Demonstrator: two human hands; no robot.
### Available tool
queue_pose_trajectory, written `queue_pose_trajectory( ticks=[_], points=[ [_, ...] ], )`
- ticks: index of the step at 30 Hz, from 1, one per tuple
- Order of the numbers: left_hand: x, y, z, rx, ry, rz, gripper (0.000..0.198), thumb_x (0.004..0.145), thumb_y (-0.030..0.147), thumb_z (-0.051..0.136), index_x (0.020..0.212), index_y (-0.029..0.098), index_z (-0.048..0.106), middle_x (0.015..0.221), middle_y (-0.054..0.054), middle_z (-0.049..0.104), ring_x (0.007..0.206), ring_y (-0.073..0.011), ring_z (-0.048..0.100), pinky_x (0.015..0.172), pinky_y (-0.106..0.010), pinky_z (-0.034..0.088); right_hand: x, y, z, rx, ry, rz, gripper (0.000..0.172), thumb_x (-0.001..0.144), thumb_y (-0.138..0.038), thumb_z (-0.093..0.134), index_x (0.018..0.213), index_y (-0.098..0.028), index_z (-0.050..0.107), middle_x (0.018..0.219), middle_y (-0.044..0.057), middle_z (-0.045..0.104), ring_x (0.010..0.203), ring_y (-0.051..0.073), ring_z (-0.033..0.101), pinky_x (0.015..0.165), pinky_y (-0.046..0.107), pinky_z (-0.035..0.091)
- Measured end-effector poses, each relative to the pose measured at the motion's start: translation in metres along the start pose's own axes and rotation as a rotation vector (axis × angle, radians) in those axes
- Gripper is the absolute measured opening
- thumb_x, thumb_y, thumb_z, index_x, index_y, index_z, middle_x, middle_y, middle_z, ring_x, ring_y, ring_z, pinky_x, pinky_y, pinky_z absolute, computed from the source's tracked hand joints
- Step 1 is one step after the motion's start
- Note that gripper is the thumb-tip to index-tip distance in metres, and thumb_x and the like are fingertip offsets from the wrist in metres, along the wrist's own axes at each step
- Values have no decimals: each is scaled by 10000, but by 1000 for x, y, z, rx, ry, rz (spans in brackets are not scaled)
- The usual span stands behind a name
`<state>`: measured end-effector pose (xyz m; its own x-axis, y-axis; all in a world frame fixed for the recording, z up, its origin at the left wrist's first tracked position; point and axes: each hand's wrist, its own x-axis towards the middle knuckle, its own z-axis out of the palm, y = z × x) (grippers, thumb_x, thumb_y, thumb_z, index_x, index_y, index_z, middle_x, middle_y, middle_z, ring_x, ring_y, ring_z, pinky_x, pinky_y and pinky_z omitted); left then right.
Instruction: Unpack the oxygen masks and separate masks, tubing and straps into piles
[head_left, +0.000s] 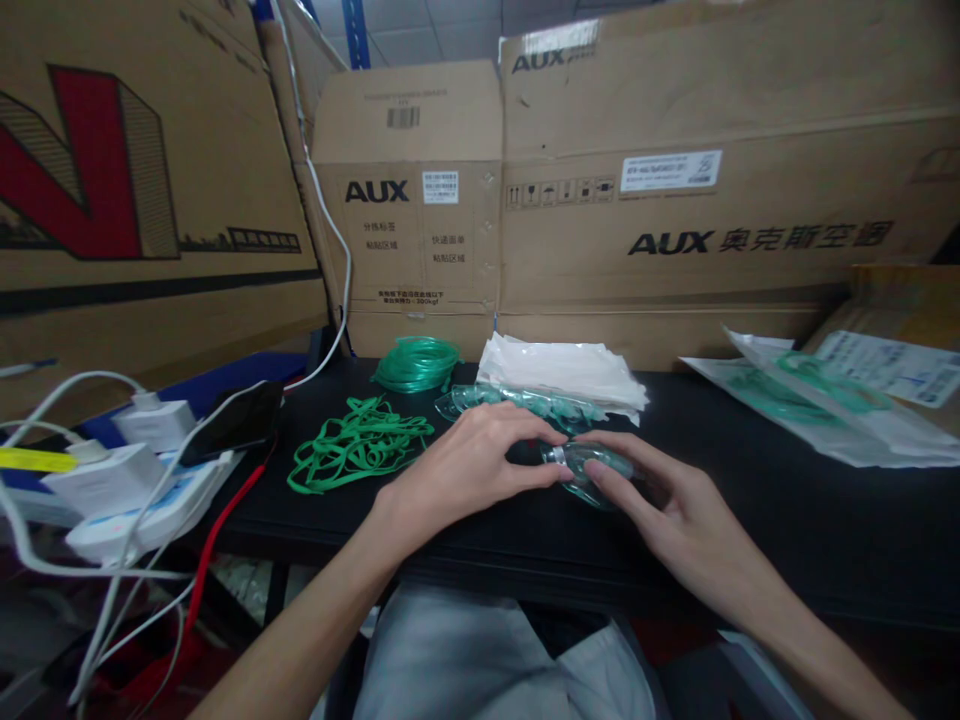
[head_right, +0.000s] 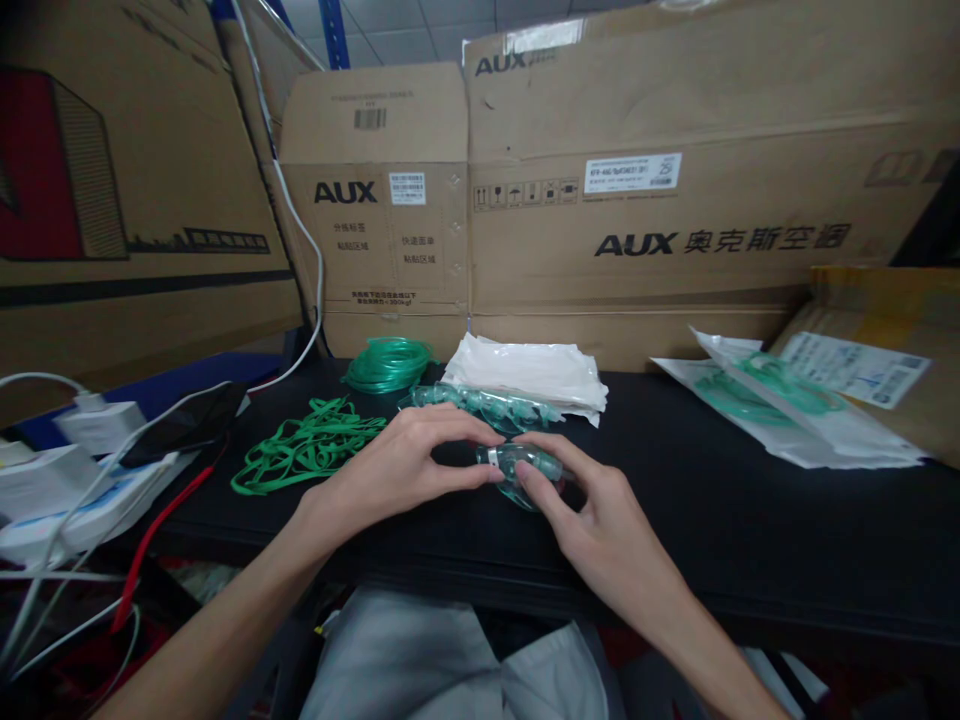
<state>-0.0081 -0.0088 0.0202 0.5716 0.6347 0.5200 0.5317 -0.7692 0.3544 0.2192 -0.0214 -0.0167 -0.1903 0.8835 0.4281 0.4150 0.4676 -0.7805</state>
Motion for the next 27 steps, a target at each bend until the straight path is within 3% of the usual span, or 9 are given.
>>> queue_pose_trajectory(
  ticks=[3,8,16,20,24,27],
  points=[
    [-1,0,2,36,10,18,311,947,383,726,1187,187,742,1171,-50,783,1114,-222,704,1029,-318,475,2,0,1,-3,13,-10,383,879,-537,673,1068,-224,786,1042,62,813,918,279,759,762,329,598],
    [-1,-1,0,-8,48,12,354,945,357,728,1263,205,703,1179,-33,772,1061,-201,705,997,-311,498,4,2,3,-82,26,-12,380,887,-511,652,1099,-222,779,1025,55,815,830,256,758,706,325,580],
    [-6,-4,-32,-73,60,-106,208,980,392,681,1064,206,716,1089,3,761,1031,-164,692,951,-262,478,2,4,5,-108,31,-17,362,889,-515,626,1060,-239,787,972,34,814,811,242,744,688,318,548],
    [-19,-15,-36,4,-40,-123,184,961,392,701,969,208,698,1104,-11,742,1067,-185,680,976,-297,470,3,5,5,-115,11,18,396,872,-551,620,1059,-241,783,927,27,807,720,226,711,635,320,532],
    [-38,-24,-30,160,-173,-150,197,947,418,716,927,223,701,1147,-7,732,1087,-201,668,1016,-347,434,4,7,4,-103,-4,61,446,852,-599,619,1071,-245,779,929,30,801,785,253,729,658,333,542],
    [-48,-27,-27,239,-204,-185,199,952,427,708,967,229,704,1158,-6,731,1094,-210,665,1028,-370,420,4,8,4,-96,-12,69,445,848,-611,624,1055,-249,778,952,30,802,848,265,736,693,337,545]
  ],
)
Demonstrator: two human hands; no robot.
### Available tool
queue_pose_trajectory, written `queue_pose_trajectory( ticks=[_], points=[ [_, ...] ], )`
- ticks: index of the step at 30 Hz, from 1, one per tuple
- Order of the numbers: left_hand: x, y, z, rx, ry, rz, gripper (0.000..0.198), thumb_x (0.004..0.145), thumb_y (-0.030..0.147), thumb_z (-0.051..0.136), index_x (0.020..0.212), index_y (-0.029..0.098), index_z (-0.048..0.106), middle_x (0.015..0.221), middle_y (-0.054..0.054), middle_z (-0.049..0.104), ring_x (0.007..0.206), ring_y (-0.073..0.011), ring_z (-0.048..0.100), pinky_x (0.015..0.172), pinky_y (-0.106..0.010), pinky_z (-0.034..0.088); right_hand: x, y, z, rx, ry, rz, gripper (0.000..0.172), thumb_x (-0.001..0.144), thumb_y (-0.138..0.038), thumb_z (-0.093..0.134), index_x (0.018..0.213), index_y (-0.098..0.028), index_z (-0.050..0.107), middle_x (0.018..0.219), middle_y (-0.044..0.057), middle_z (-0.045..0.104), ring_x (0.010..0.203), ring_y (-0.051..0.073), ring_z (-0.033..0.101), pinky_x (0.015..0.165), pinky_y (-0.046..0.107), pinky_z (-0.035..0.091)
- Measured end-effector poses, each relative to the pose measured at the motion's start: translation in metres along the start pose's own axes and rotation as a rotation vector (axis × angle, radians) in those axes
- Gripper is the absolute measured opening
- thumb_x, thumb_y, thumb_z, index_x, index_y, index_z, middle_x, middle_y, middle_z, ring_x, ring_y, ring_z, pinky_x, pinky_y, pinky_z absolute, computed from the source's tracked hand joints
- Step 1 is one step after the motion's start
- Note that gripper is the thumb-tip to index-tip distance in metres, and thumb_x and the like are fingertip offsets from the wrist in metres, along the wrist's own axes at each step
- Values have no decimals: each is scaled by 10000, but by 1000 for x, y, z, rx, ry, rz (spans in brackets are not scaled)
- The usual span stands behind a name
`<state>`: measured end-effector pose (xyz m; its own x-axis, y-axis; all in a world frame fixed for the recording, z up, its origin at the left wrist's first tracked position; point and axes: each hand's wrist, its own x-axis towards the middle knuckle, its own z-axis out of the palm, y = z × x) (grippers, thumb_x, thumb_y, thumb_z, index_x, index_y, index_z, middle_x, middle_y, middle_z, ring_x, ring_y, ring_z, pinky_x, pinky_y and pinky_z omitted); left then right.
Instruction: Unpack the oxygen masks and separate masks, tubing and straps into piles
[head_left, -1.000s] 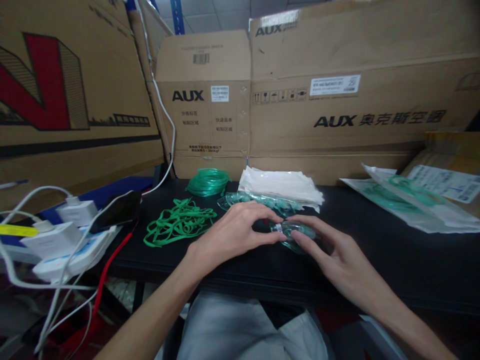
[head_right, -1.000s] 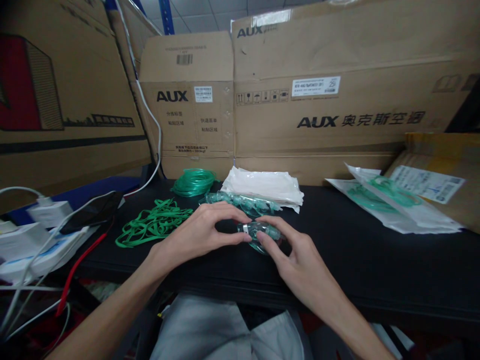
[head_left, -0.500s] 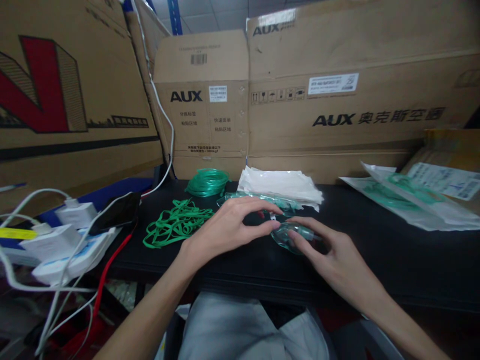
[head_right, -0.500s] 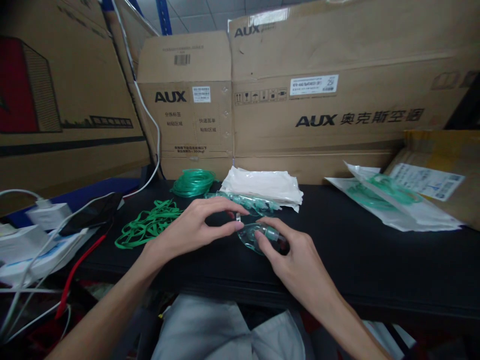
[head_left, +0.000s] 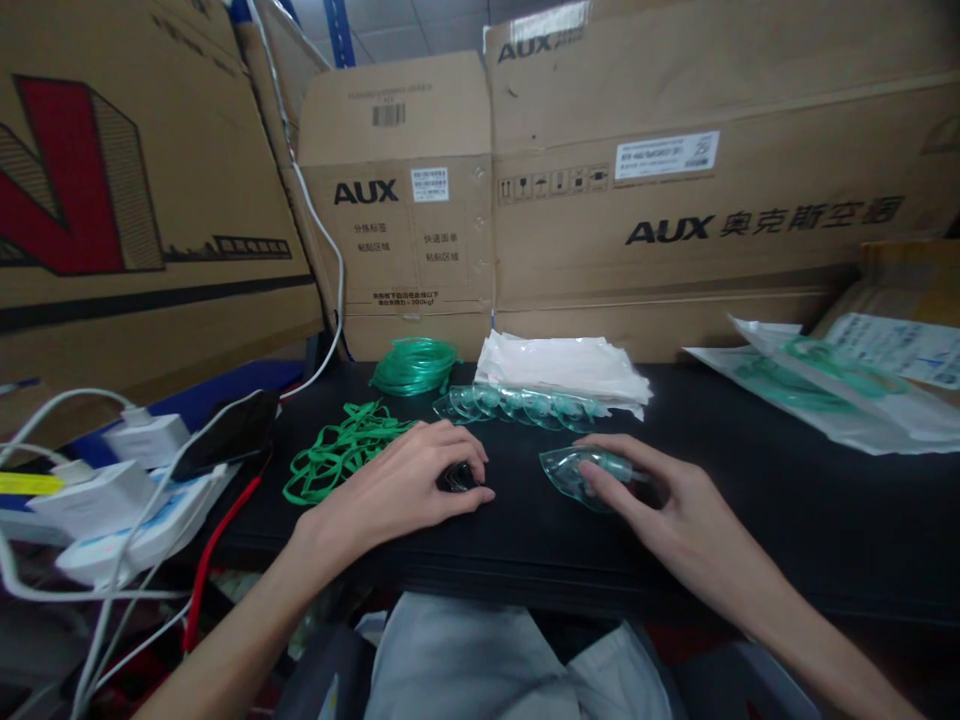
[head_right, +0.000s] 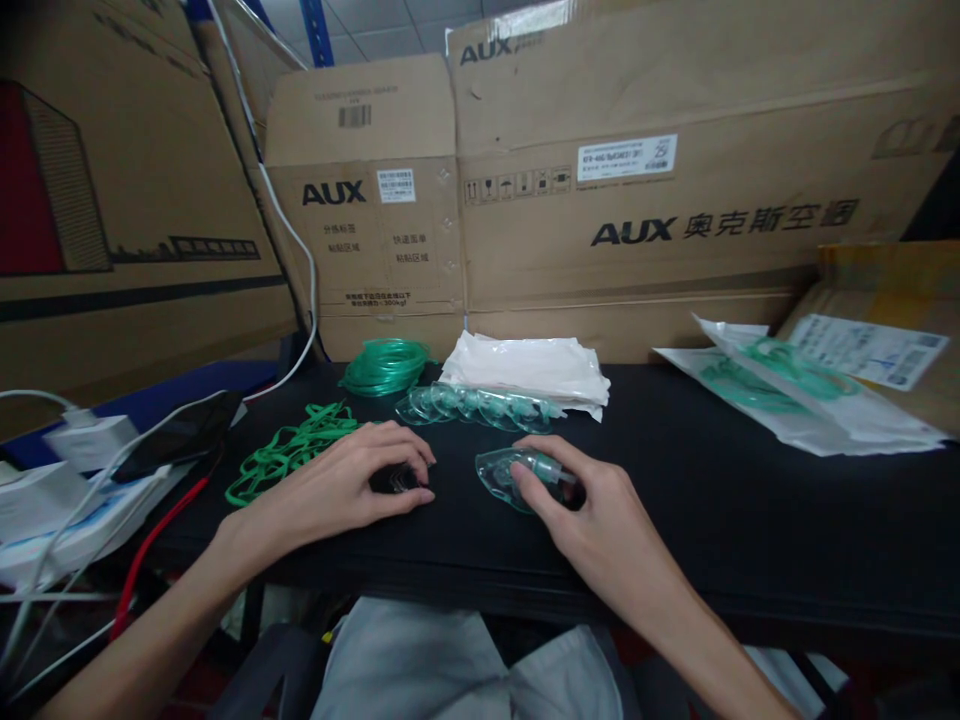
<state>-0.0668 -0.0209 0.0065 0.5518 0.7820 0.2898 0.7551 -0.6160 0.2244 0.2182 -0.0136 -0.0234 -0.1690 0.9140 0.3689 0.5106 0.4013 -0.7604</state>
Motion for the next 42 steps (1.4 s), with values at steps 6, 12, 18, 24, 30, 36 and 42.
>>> queue_pose_trajectory(
  ticks=[6,12,18,24,30,36,42],
  points=[
    [-8,1,-3,29,-14,-91,325,975,432,676,1260,277,665,1244,-10,710,1197,-233,630,1068,-395,421,-1,-2,-1,26,-13,-7,409,851,-583,652,1056,-252,777,942,15,798,818,238,734,710,321,542],
    [-15,-4,-2,38,-20,-96,338,995,445,637,1291,282,662,1281,-17,690,1237,-235,616,1144,-423,388,-1,-5,-1,4,-20,-21,398,863,-579,640,1039,-252,783,928,11,799,790,226,717,679,307,534],
    [-15,-5,-1,46,-24,-75,351,1002,440,617,1308,273,662,1321,-28,668,1251,-229,615,1119,-397,426,-1,-3,0,13,-33,-9,410,865,-584,644,1063,-250,775,957,12,799,846,239,731,709,311,541],
    [-17,-6,0,36,-33,-85,328,1010,421,603,1300,281,667,1313,-22,680,1253,-227,621,1141,-402,420,-1,-6,-1,25,-28,-13,407,856,-583,645,1030,-244,787,954,26,807,846,253,744,694,316,561],
    [-17,-5,-5,-6,-4,-92,344,1010,447,604,1304,281,667,1361,-32,660,1282,-226,610,1142,-384,437,14,-3,-29,-11,71,-58,423,829,-596,670,1046,-253,790,995,52,810,829,282,750,646,339,582],
    [29,12,-11,53,59,18,309,1031,405,582,1263,235,694,1312,-53,685,1240,-240,628,1105,-397,456,61,14,-76,-295,76,-209,456,842,-621,641,1104,-278,787,1039,77,810,808,310,728,689,415,564],
    [100,21,-4,132,124,127,330,1041,350,560,1278,163,692,1275,-105,693,1204,-274,646,1076,-414,478,108,38,-78,-273,-65,-281,495,861,-609,648,1137,-218,772,1175,111,787,973,314,729,838,431,568]
  ],
)
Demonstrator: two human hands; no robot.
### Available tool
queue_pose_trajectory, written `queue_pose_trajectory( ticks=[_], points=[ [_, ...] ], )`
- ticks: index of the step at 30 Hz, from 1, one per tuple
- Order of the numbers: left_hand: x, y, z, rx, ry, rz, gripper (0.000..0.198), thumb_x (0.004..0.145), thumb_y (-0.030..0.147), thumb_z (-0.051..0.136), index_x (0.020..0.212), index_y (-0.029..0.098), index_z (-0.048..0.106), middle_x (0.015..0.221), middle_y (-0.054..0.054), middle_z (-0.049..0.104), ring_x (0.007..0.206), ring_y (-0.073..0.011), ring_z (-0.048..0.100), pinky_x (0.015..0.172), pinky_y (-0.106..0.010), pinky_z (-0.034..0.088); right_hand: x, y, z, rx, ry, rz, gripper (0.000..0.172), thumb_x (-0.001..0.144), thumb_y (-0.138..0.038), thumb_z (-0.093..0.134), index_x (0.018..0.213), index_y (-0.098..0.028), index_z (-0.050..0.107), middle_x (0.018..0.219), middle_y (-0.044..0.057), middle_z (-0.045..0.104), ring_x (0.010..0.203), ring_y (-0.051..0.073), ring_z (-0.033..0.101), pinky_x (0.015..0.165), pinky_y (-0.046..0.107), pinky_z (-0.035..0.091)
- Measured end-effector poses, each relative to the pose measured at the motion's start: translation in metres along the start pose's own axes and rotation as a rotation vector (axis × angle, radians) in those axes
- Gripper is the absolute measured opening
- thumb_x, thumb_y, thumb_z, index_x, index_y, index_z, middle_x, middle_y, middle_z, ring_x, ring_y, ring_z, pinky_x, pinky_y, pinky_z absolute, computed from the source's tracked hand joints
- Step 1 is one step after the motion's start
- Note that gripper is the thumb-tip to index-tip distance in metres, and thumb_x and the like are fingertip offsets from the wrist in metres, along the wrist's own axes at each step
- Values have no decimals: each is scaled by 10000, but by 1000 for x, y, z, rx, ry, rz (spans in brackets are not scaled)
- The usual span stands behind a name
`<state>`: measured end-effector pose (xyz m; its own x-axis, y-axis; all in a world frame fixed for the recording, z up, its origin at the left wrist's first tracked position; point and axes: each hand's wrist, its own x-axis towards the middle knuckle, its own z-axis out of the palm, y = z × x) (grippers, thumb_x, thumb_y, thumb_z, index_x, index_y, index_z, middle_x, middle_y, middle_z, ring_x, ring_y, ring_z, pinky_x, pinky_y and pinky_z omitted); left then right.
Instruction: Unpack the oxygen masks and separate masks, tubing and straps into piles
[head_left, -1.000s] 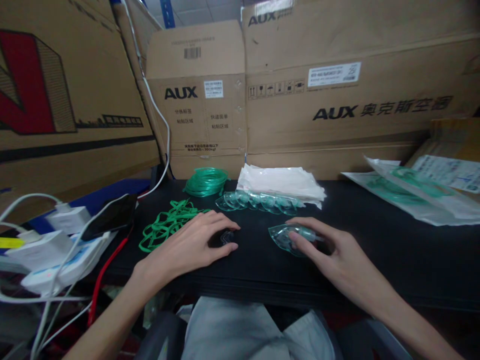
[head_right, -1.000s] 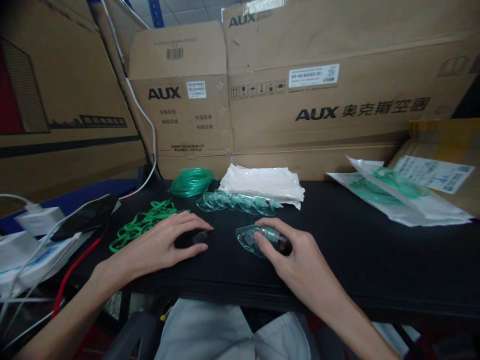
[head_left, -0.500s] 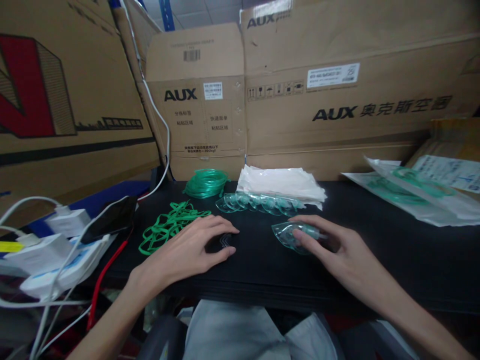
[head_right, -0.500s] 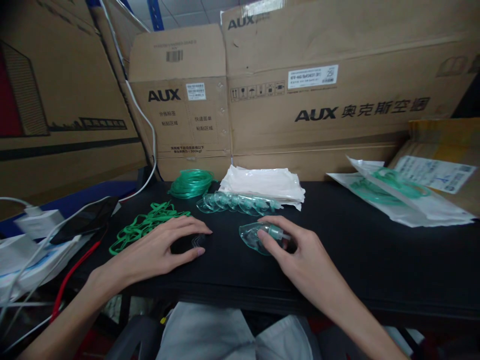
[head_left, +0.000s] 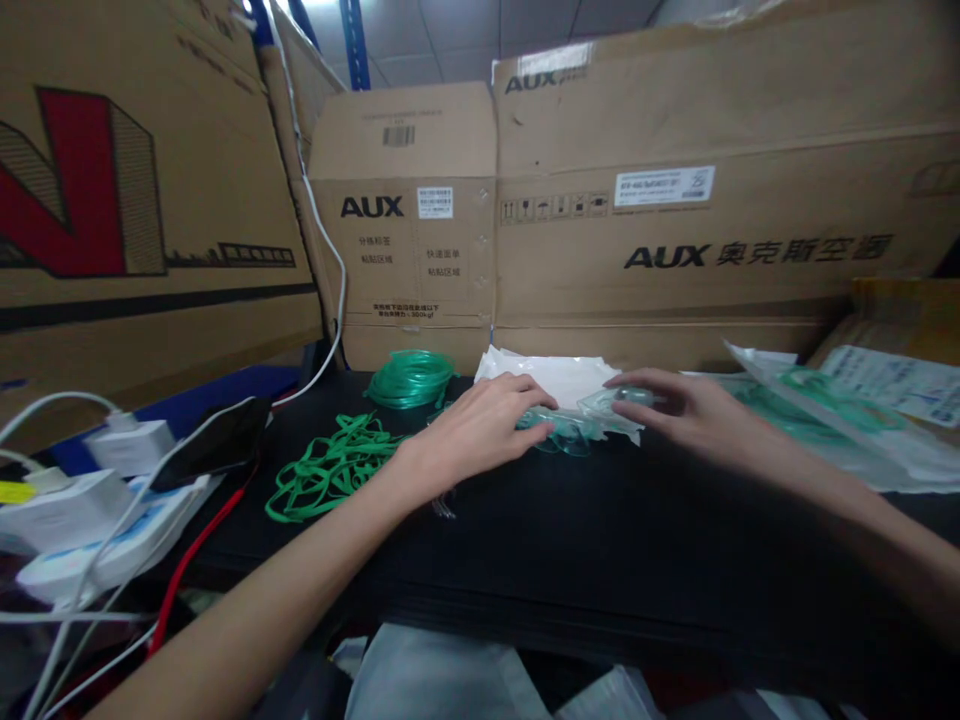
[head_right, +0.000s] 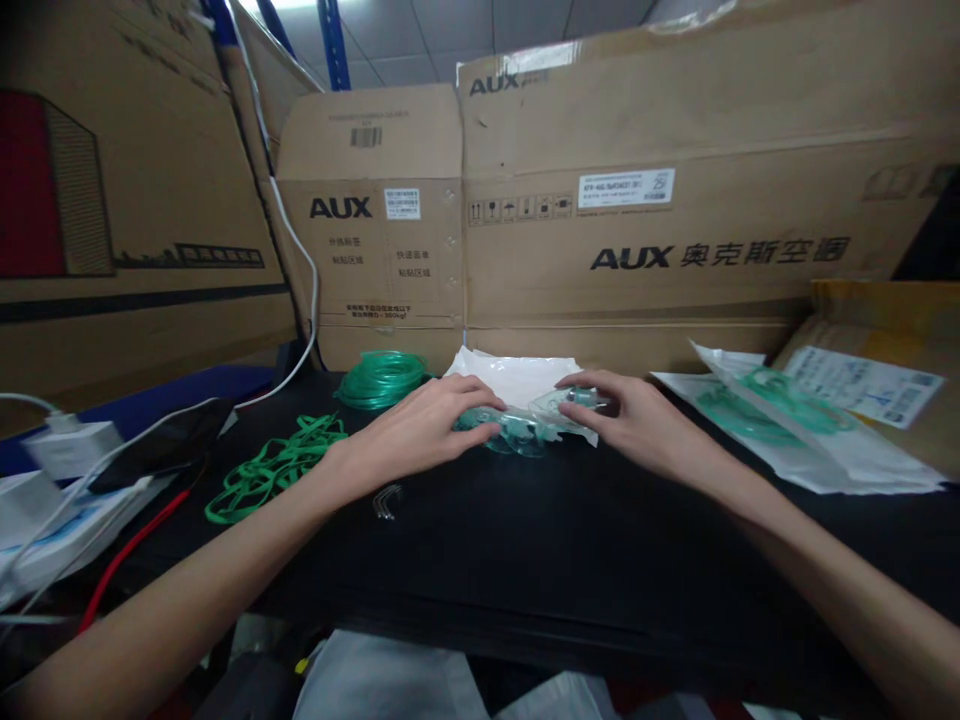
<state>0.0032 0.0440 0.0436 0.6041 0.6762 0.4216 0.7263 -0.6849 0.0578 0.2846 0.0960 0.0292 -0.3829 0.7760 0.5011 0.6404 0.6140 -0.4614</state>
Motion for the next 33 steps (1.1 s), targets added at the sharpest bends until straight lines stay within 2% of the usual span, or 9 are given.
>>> queue_pose_trajectory(
  ticks=[2,5,8,12,15,18,23,27,33],
  points=[
    [14,-3,8,-11,-19,-1,344,1041,352,561,1293,151,681,1292,-121,683,1225,-285,638,1080,-419,476,3,7,9,21,-3,3,499,878,-607,637,1128,-194,764,1152,112,792,959,297,735,834,418,577],
    [23,-8,21,-52,-56,-4,323,1039,326,570,1288,150,674,1283,-123,685,1232,-276,637,1078,-397,476,-1,13,20,10,1,11,475,893,-597,630,1096,-188,764,1102,104,801,922,283,739,853,421,574],
    [22,-14,33,-84,-23,7,305,1046,302,557,1285,148,668,1276,-120,682,1238,-257,626,1097,-373,457,-7,15,25,-28,15,26,431,889,-564,650,1100,-205,761,1073,92,806,901,284,731,854,424,550],
    [19,-20,43,-125,25,42,302,1041,333,570,1257,148,672,1259,-116,682,1224,-244,618,1109,-359,443,-11,13,24,-77,4,22,432,886,-553,645,1138,-226,771,1018,75,816,728,240,699,744,382,531],
    [20,-23,47,-153,44,37,276,1040,333,574,1235,168,677,1244,-106,690,1217,-240,616,1106,-371,447,-12,10,23,-98,-13,-2,447,862,-568,675,1120,-222,791,1033,82,823,683,230,685,707,368,531],
    [20,-24,50,-175,59,28,262,1040,328,570,1225,179,682,1240,-105,693,1220,-243,613,1104,-393,453,-12,10,23,-102,-45,-46,455,851,-571,692,1103,-211,808,1079,102,821,739,261,714,732,387,553],
    [19,-23,51,-193,72,19,249,1033,323,585,1208,178,686,1241,-103,698,1212,-237,618,1106,-393,454,-13,9,23,-78,-134,-153,366,899,-505,664,1089,-235,821,1138,85,809,1041,315,741,946,430,558],
    [19,-23,51,-184,77,19,261,1032,320,589,1219,162,681,1241,-106,699,1218,-234,614,1114,-381,445,-16,8,24,-109,-142,-185,328,931,-436,645,1124,-226,807,1179,97,785,1071,307,729,993,438,539],
    [19,-25,56,-177,95,35,265,1042,311,566,1235,169,678,1246,-109,689,1226,-241,605,1122,-397,441,-17,12,31,-195,-81,-191,306,917,-386,658,1127,-214,799,1138,103,785,1009,286,742,929,404,570]
  ],
)
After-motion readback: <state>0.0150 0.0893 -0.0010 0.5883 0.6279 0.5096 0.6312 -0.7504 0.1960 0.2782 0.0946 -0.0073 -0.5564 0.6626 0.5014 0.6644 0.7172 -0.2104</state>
